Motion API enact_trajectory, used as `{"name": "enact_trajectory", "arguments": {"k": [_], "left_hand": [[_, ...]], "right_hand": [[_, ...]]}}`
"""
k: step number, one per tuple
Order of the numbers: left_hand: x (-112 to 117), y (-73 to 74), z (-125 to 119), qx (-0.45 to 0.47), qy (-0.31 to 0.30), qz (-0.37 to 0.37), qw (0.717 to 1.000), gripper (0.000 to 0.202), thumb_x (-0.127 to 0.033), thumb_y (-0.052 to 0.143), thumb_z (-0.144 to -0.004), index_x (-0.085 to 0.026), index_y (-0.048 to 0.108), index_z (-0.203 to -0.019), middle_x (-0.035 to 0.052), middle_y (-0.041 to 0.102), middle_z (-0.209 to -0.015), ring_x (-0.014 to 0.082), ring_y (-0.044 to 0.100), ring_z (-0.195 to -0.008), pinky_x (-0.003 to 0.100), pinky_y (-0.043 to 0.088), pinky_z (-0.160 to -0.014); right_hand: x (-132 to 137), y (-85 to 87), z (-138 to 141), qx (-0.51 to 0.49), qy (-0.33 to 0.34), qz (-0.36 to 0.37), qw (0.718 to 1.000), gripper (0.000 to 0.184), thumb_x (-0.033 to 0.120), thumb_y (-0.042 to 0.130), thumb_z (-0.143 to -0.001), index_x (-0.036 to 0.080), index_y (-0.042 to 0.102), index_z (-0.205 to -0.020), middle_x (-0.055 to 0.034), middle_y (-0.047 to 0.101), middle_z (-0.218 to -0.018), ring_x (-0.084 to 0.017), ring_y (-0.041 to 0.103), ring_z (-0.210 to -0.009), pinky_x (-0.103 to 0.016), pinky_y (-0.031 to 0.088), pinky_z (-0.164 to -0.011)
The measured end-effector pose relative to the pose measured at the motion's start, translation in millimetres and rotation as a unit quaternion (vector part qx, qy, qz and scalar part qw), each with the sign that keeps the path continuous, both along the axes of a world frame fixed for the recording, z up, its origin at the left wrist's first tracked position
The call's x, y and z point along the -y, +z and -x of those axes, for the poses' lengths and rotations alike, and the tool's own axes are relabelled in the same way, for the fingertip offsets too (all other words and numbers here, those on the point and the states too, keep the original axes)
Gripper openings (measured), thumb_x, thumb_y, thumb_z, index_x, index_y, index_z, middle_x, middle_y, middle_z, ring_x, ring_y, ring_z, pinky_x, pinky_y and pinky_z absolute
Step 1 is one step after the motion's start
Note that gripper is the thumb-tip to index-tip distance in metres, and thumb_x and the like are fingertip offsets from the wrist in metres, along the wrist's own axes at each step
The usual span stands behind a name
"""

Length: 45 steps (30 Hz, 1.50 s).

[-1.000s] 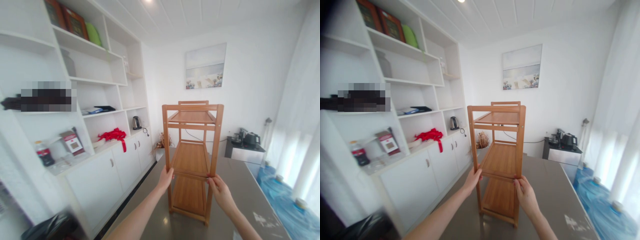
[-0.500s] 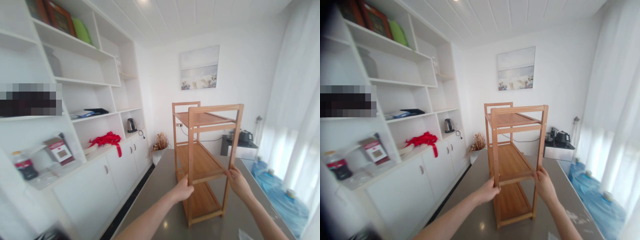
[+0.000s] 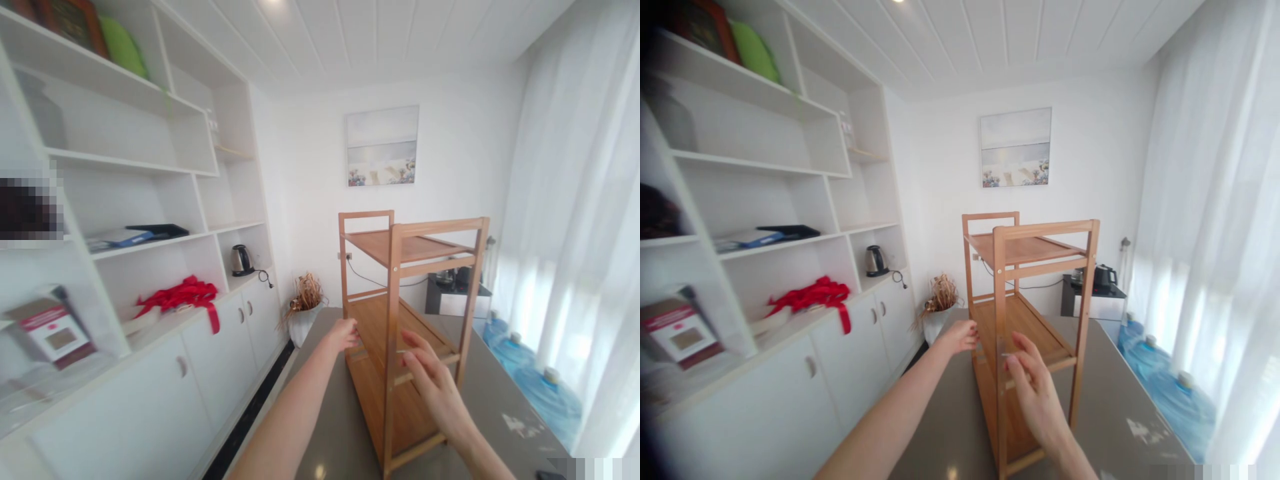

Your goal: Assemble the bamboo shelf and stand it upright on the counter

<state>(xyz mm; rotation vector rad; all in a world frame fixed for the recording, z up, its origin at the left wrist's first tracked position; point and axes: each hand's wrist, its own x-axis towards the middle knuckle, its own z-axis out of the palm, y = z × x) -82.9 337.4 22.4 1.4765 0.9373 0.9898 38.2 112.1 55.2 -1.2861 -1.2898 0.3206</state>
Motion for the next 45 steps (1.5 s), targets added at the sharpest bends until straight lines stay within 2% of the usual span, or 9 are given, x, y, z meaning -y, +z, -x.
{"name": "enact_trajectory", "arguments": {"k": [6,11,16,20,27,37,41,43,45], "left_hand": [[-10,-13.7,-30,0.029,0.024,0.26,0.965,0.032,-0.032,0.054,-0.089,-0.013,0.055,-0.114,0.0099,0.059,-0.11,0.0199,0.06,-0.094,0.04,0.052,-0.079],[-16,-25.9,-33,0.097,0.045,0.331,0.938,0.036,-0.034,0.054,-0.089,-0.015,0.052,-0.12,0.0096,0.055,-0.119,0.0208,0.057,-0.101,0.042,0.05,-0.084],[-15,-34.0,-30,0.156,0.077,0.328,0.929,0.017,-0.014,0.058,-0.083,-0.011,0.057,-0.1,0.0068,0.063,-0.09,0.0155,0.062,-0.077,0.033,0.055,-0.069],[-6,-37.0,-32,0.181,0.085,0.311,0.929,0.015,0.002,0.052,-0.075,-0.013,0.052,-0.077,0.0001,0.058,-0.063,0.011,0.06,-0.057,0.028,0.056,-0.061],[28,-43.6,-44,0.157,0.023,0.308,0.938,0.012,-0.003,0.054,-0.079,-0.012,0.051,-0.073,0.0045,0.062,-0.068,0.0142,0.066,-0.067,0.032,0.058,-0.071],[38,-38.6,9,-0.025,0.012,0.2,0.979,0.016,-0.029,0.054,-0.086,-0.013,0.055,-0.084,0.008,0.066,-0.075,0.0142,0.064,-0.061,0.03,0.055,-0.062],[40,-35.3,14,-0.093,0.05,0.098,0.99,0.012,-0.025,0.054,-0.084,-0.014,0.057,-0.083,0.0075,0.066,-0.077,0.0143,0.063,-0.063,0.03,0.052,-0.064],[42,-34.4,9,-0.116,0.071,0.047,0.99,0.008,-0.022,0.055,-0.082,-0.015,0.059,-0.081,0.008,0.065,-0.084,0.0166,0.064,-0.077,0.032,0.051,-0.076],[45,-32.7,2,-0.144,0.078,-0.03,0.986,0.006,-0.018,0.056,-0.08,-0.016,0.061,-0.082,0.0082,0.064,-0.095,0.0188,0.06,-0.094,0.035,0.045,-0.089]], "right_hand": [[-24,-4.2,21,0.078,0.024,0.011,0.997,0.033,0.042,0.044,-0.09,0.02,0.067,-0.079,-0.0098,0.06,-0.106,-0.022,0.051,-0.112,-0.033,0.039,-0.096],[-29,0.2,15,0.11,0.025,0.013,0.994,0.032,0.037,0.043,-0.091,0.018,0.064,-0.077,-0.007,0.057,-0.089,-0.017,0.057,-0.085,-0.027,0.045,-0.079],[-25,6.2,-4,0.127,0.028,0.022,0.991,0.03,0.035,0.045,-0.09,0.017,0.065,-0.076,-0.007,0.059,-0.093,-0.016,0.057,-0.089,-0.027,0.043,-0.081],[-29,11.2,-47,0.146,0.006,0.034,0.989,0.03,0.036,0.048,-0.088,0.017,0.067,-0.076,-0.0078,0.062,-0.101,-0.018,0.058,-0.097,-0.029,0.042,-0.088],[-44,0.2,-123,0.124,-0.133,0.05,0.982,0.032,0.039,0.047,-0.086,0.017,0.069,-0.079,-0.0073,0.066,-0.105,-0.019,0.06,-0.095,-0.031,0.042,-0.088],[-34,-14.5,-140,0.132,-0.122,0.034,0.983,0.037,0.047,0.047,-0.084,0.019,0.071,-0.083,-0.008,0.062,-0.108,-0.02,0.057,-0.102,-0.031,0.039,-0.092],[-11,-59.6,-142,0.075,-0.195,0.062,0.976,0.043,0.053,0.045,-0.084,0.019,0.07,-0.092,-0.0081,0.062,-0.102,-0.019,0.057,-0.089,-0.029,0.043,-0.08],[-5,-107.6,-135,0.044,-0.113,0.157,0.98,0.046,0.053,0.041,-0.086,0.017,0.068,-0.093,-0.0052,0.063,-0.08,-0.016,0.057,-0.073,-0.026,0.044,-0.068],[-5,-164.1,-122,0.048,-0.027,0.293,0.954,0.046,0.05,0.036,-0.088,0.016,0.066,-0.081,-0.0029,0.061,-0.068,-0.014,0.056,-0.063,-0.024,0.043,-0.06]]}}
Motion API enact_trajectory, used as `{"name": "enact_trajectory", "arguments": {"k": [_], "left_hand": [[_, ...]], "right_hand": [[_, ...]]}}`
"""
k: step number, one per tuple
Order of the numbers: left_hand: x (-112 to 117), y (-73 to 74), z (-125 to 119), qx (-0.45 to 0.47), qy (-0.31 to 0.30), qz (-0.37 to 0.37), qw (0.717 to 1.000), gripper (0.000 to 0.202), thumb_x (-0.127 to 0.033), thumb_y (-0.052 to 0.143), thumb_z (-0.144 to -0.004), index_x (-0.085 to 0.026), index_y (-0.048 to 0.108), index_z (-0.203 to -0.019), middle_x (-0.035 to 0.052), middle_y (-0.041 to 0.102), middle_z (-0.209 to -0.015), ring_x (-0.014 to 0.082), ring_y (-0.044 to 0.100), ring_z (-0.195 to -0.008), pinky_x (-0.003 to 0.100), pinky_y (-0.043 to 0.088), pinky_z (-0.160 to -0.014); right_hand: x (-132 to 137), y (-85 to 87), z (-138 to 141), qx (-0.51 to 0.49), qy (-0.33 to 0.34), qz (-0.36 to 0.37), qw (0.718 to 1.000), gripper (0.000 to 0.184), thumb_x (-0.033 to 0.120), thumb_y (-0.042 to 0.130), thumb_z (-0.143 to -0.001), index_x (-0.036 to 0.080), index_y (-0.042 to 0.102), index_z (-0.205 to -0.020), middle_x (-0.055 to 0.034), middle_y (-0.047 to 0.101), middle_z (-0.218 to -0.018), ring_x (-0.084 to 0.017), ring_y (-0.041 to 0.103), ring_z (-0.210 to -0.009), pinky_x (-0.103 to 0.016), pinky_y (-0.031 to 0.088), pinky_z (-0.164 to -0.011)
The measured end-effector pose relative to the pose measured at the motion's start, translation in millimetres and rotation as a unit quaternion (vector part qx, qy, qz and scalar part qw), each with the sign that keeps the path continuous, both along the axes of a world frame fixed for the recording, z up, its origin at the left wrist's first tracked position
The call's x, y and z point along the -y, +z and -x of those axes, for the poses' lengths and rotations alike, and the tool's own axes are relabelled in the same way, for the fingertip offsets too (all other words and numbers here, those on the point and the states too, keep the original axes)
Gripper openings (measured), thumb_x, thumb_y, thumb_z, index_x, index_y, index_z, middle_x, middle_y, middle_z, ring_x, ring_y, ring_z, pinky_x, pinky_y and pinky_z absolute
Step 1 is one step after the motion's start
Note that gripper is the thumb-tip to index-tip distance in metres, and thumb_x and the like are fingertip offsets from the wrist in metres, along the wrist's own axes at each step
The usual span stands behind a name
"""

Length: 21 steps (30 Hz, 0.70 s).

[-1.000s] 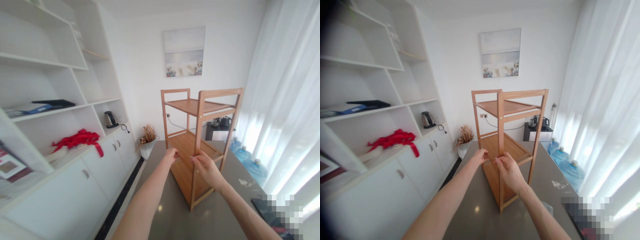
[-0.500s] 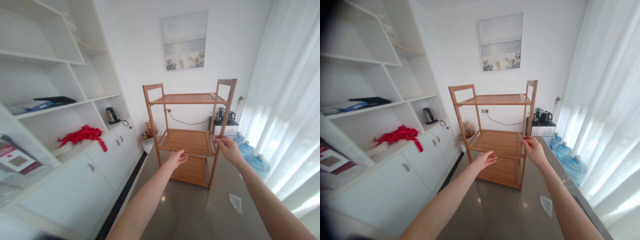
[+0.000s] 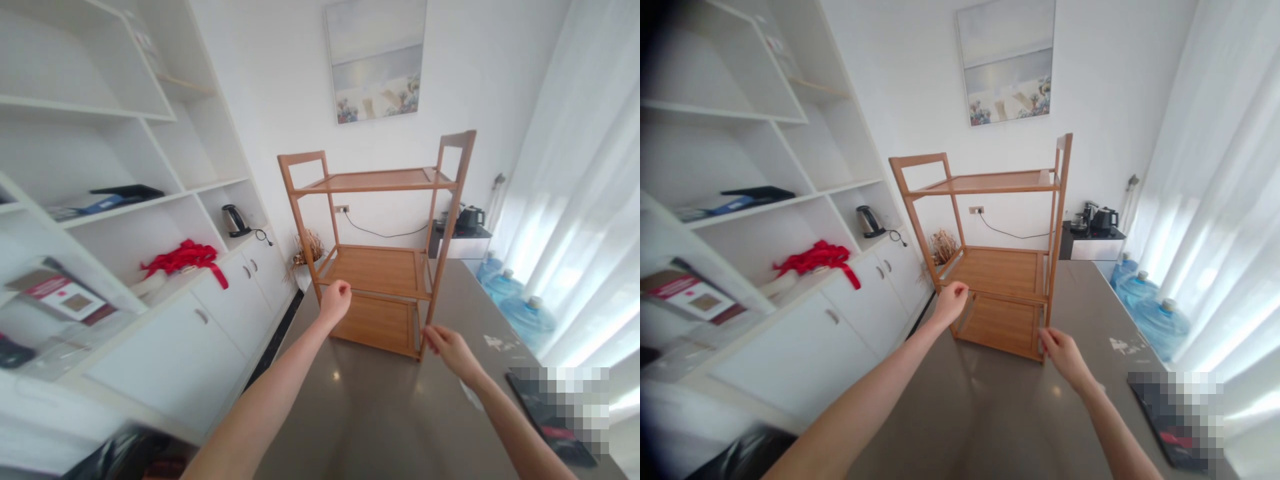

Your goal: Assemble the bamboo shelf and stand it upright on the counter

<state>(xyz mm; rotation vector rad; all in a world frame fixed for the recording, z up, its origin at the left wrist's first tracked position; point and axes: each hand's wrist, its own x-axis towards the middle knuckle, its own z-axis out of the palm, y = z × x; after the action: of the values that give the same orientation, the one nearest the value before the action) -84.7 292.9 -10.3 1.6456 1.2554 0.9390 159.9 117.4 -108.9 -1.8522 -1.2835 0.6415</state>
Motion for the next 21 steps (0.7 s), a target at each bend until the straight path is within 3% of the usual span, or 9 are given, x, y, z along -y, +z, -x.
{"name": "enact_trajectory", "arguments": {"k": [2,4,5,7,11,14,21], "left_hand": [[3,2.2,-9,-0.066,-0.04,-0.128,0.989,0.012,-0.017,0.055,-0.079,-0.017,0.064,-0.089,0.0084,0.062,-0.104,0.0204,0.055,-0.105,0.037,0.039,-0.098],[8,3.5,-18,-0.144,-0.101,-0.258,0.95,0.023,-0.02,0.054,-0.081,-0.018,0.064,-0.102,0.0093,0.06,-0.113,0.0221,0.051,-0.112,0.039,0.034,-0.103],[10,3.2,-22,-0.174,-0.126,-0.298,0.93,0.028,-0.022,0.054,-0.082,-0.019,0.062,-0.108,0.0094,0.058,-0.118,0.0229,0.049,-0.115,0.04,0.032,-0.104],[14,0.7,-27,-0.193,-0.154,-0.311,0.918,0.034,-0.025,0.054,-0.083,-0.022,0.06,-0.117,0.0083,0.055,-0.125,0.0235,0.045,-0.121,0.041,0.027,-0.108],[17,-9.0,-30,-0.158,-0.158,-0.282,0.933,0.036,-0.025,0.054,-0.084,-0.027,0.06,-0.119,0.0071,0.054,-0.129,0.0237,0.039,-0.128,0.04,0.018,-0.112],[14,-14.9,-31,-0.176,-0.159,-0.296,0.925,0.037,-0.024,0.052,-0.085,-0.028,0.058,-0.122,0.0075,0.052,-0.13,0.0243,0.037,-0.129,0.042,0.016,-0.112],[14,-17.0,-32,-0.218,-0.157,-0.322,0.908,0.044,-0.019,0.049,-0.084,-0.029,0.053,-0.127,0.0068,0.048,-0.135,0.0241,0.035,-0.131,0.043,0.011,-0.113]], "right_hand": [[-2,-52.7,14,0.03,0.015,0.117,0.993,0.041,0.04,0.036,-0.088,0.016,0.063,-0.069,-0.0026,0.061,-0.062,-0.013,0.056,-0.059,-0.022,0.041,-0.057],[-2,-92.3,23,0.042,0.008,0.172,0.984,0.037,0.032,0.04,-0.086,0.016,0.06,-0.06,-0.0039,0.061,-0.058,-0.014,0.058,-0.056,-0.023,0.04,-0.055],[-1,-106.2,24,0.052,0.001,0.198,0.979,0.036,0.029,0.041,-0.086,0.016,0.06,-0.058,-0.0052,0.062,-0.058,-0.015,0.059,-0.056,-0.023,0.041,-0.055],[7,-124.2,17,0.083,-0.023,0.236,0.968,0.032,0.023,0.041,-0.084,0.016,0.061,-0.06,-0.0091,0.066,-0.067,-0.018,0.065,-0.065,-0.025,0.042,-0.058],[31,-139.1,-17,0.147,-0.066,0.29,0.943,0.031,0.016,0.037,-0.083,0.015,0.067,-0.077,-0.0181,0.069,-0.089,-0.027,0.067,-0.086,-0.032,0.046,-0.064],[45,-145.6,-36,0.177,-0.071,0.313,0.93,0.035,0.014,0.033,-0.084,0.015,0.068,-0.086,-0.0201,0.068,-0.094,-0.029,0.067,-0.091,-0.035,0.048,-0.066],[47,-149.3,-39,0.217,-0.048,0.327,0.919,0.032,0.018,0.037,-0.085,0.017,0.069,-0.083,-0.0179,0.069,-0.095,-0.029,0.067,-0.092,-0.036,0.049,-0.066]]}}
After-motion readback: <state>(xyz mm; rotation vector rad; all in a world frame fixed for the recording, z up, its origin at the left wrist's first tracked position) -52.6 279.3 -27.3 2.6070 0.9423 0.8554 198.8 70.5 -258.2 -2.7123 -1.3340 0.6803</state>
